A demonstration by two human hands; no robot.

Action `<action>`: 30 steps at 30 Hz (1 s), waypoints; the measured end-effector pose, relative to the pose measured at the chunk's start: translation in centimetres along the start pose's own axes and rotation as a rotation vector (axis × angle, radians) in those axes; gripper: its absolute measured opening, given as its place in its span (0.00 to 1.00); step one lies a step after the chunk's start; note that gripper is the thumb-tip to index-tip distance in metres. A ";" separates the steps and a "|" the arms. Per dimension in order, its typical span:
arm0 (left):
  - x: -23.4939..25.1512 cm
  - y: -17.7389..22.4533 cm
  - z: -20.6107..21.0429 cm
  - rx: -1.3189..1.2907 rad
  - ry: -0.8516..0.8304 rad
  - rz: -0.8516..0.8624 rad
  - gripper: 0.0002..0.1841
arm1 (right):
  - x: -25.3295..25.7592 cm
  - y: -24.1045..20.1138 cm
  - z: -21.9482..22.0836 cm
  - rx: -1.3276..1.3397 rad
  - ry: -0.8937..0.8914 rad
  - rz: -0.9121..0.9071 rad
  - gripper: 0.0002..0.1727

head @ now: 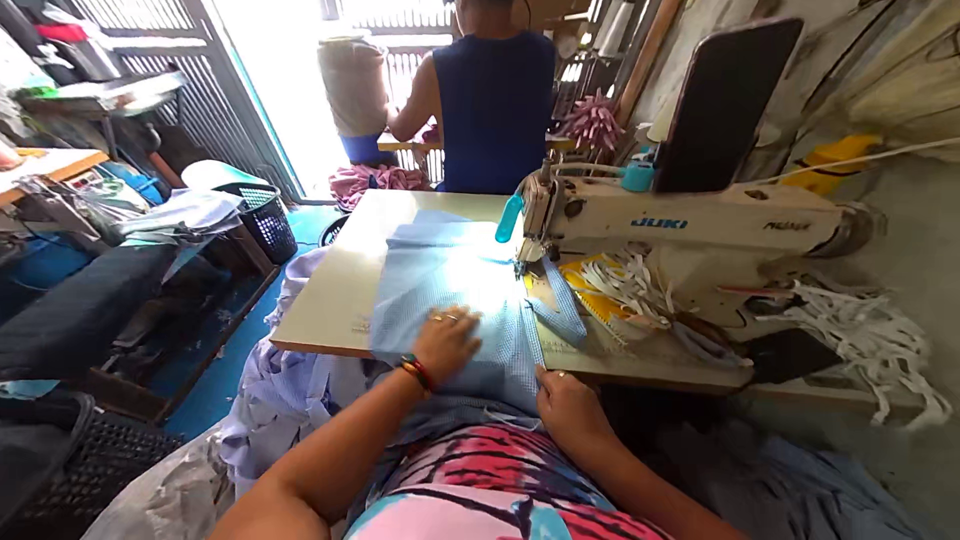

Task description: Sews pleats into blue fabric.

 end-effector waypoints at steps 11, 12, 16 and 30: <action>2.1 -1.0 -1.8 -0.037 0.122 -0.085 0.16 | -0.4 -0.3 0.6 -0.002 -0.121 0.050 0.25; 2.6 1.2 -1.8 -0.094 0.173 0.007 0.14 | -0.4 -0.4 0.5 0.004 -0.127 0.063 0.25; 4.9 6.0 1.2 -0.179 0.205 0.324 0.25 | -0.4 -0.2 0.6 0.030 -0.095 0.037 0.24; 7.0 4.5 2.7 0.003 0.187 0.251 0.30 | 0.4 0.7 1.0 0.123 0.051 -0.114 0.22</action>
Point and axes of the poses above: each hand's wrist, its own x-axis towards the middle knuckle, its own z-axis out of the palm, y = z × x, the point moved 3 cm from there along x, towards the middle knuckle, and after that the axes turned 7 degrees about x, right-handed, at the moved point
